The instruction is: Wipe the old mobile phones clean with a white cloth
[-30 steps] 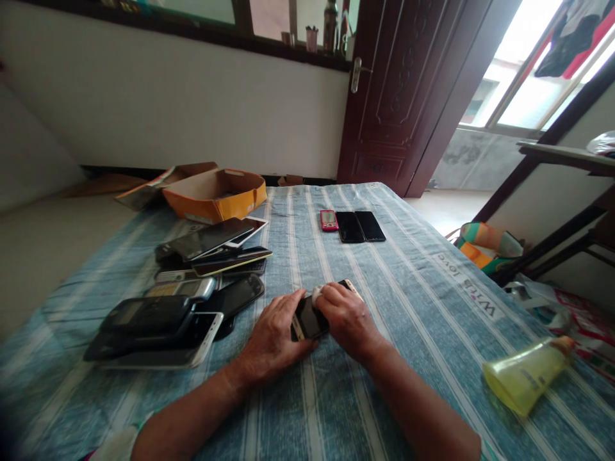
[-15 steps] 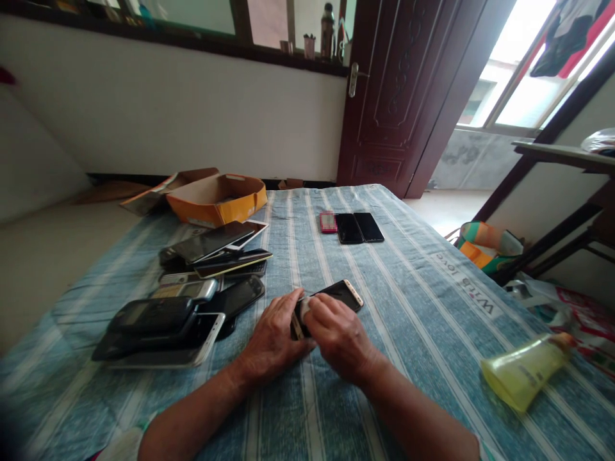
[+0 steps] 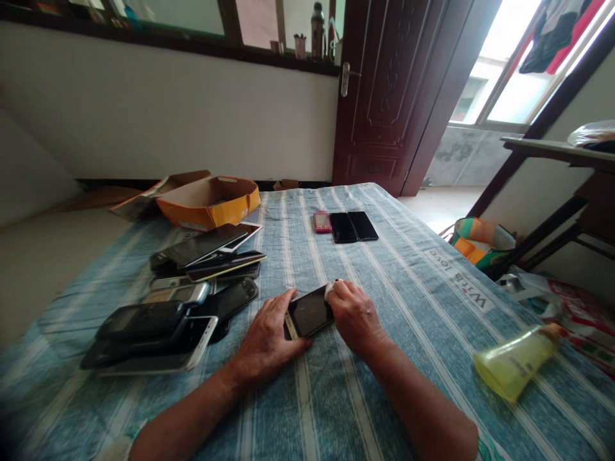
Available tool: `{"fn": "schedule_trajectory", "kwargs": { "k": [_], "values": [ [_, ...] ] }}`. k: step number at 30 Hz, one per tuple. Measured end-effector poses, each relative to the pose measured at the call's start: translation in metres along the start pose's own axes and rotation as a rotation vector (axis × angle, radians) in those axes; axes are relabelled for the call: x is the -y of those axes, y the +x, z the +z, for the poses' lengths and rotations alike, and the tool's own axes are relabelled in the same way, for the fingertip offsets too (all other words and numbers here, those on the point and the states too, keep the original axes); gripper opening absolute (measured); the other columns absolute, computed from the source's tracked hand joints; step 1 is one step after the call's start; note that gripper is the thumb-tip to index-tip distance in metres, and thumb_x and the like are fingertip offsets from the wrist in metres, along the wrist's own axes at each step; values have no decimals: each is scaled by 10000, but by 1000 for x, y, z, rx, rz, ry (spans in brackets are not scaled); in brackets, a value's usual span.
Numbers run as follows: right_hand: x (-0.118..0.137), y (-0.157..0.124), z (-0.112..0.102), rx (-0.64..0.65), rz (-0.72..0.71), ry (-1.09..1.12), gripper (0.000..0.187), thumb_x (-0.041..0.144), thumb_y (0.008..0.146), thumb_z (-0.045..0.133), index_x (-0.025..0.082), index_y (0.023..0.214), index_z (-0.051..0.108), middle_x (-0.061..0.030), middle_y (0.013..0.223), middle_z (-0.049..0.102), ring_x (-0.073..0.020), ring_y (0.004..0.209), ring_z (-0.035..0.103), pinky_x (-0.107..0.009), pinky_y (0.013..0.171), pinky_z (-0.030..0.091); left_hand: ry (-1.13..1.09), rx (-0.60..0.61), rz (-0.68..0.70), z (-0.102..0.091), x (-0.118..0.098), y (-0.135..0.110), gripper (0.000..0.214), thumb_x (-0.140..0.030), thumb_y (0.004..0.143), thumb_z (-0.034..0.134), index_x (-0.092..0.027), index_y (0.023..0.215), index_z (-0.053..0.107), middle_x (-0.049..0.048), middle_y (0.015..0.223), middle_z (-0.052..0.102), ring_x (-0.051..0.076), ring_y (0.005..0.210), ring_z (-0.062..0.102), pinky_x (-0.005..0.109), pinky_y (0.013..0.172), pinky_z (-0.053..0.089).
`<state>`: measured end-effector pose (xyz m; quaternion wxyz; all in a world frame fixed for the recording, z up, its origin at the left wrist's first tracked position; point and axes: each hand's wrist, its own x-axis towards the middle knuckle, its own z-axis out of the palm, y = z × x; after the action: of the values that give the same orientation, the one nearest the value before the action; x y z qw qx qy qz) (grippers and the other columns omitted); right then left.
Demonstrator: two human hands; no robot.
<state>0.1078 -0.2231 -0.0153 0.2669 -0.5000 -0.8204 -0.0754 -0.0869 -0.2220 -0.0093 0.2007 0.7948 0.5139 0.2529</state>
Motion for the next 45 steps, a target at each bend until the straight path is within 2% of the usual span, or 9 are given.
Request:
{"fn": "schedule_trajectory", "kwargs": {
  "k": [6,10,14,20,24,30,34,39,45],
  "values": [
    [33,1,1,9,-237,146,264,115,956,397,175,857,635,-78,888,617,-203,903,539,-311,765,450,-63,-90,10,6,5,-3,949,-239,610,703,-132,1443,259,161,1328,514,324,1229,490,493,1041,401],
    [47,9,8,48,-245,104,216,157,951,460,177,798,611,-59,847,604,-200,863,528,-316,725,434,-63,-135,71,10,8,-3,932,-239,637,673,-86,1445,234,197,1342,495,331,1235,491,494,1044,399],
    [48,18,15,80,-227,40,164,154,932,514,167,797,608,-58,853,605,-202,852,521,-325,717,416,-83,-134,57,8,6,-2,922,-286,654,692,-106,1443,251,180,1276,550,319,1178,544,478,1009,436],
    [49,31,20,126,-160,32,151,136,931,508,175,855,633,-46,876,613,-193,855,522,-325,716,411,-128,-135,96,4,8,0,881,-329,682,695,-131,1431,275,176,1252,578,319,1163,563,502,1001,441],
    [51,32,18,137,-140,29,161,133,911,534,182,795,635,-34,841,620,-186,826,526,-311,695,405,-127,-121,121,2,9,1,842,-364,708,671,-135,1422,287,191,1286,561,328,1183,550,525,1005,435],
    [52,12,6,162,-125,44,213,77,881,535,183,706,592,-19,777,600,-173,799,520,-287,677,387,-51,-75,35,3,6,2,910,-233,614,693,-26,1410,302,235,1306,534,336,1189,534,482,1013,435],
    [47,-2,-3,159,-98,69,216,37,864,510,184,729,591,-31,807,603,-179,836,522,-284,720,402,-38,-50,33,3,6,3,891,-278,634,702,-70,1411,320,208,1342,513,333,1222,507,480,1038,406],
    [25,-8,-8,120,24,16,252,1,825,480,197,729,607,-38,806,611,-184,826,527,-274,699,405,-33,-36,18,2,4,2,882,-229,604,711,-88,1395,349,194,1340,521,325,1224,500,473,1052,389],
    [-2,-11,-13,100,263,-133,304,-48,749,466,206,729,632,-37,813,628,-183,787,530,-268,658,378,-26,-24,11,1,2,2,877,-225,590,737,-82,1377,379,196,1354,513,324,1250,477,464,1077,368]
  ]
}}
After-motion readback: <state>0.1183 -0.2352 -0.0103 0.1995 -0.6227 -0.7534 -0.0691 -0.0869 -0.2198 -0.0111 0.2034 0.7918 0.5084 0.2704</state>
